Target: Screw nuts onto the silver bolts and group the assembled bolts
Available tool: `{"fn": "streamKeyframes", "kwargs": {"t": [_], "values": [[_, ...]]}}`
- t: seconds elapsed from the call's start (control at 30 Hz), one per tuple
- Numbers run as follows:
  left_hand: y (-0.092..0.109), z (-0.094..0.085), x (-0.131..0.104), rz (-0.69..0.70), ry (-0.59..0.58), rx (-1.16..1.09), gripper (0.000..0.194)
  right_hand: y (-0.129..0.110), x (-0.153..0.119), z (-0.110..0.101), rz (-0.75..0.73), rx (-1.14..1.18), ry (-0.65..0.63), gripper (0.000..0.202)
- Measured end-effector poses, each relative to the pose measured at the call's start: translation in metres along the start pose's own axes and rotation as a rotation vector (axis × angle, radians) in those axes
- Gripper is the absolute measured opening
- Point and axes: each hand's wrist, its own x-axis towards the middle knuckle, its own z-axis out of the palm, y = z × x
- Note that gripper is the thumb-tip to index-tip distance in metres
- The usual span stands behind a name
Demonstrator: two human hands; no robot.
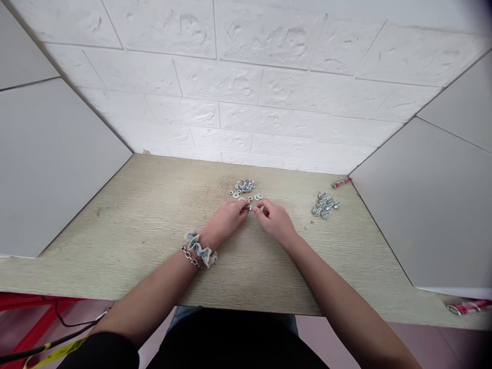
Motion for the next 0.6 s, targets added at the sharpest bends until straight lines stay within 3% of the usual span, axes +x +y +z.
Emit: {"fn": "streamKeyframes", "kwargs": {"t": [0.2,0.6], "values": [[-0.0037,0.0045,0.0007,0.022,-0.003,-0.035,0.022,0.0020,0.0013,0.0048,-0.116,0.043,-0.036,0.022],[-0.0029,0.0051,0.0006,0.041,-0.021,-0.022,0.025,0.0031,0.0015,0.0035,-0.114,0.060,-0.053,0.020]]}}
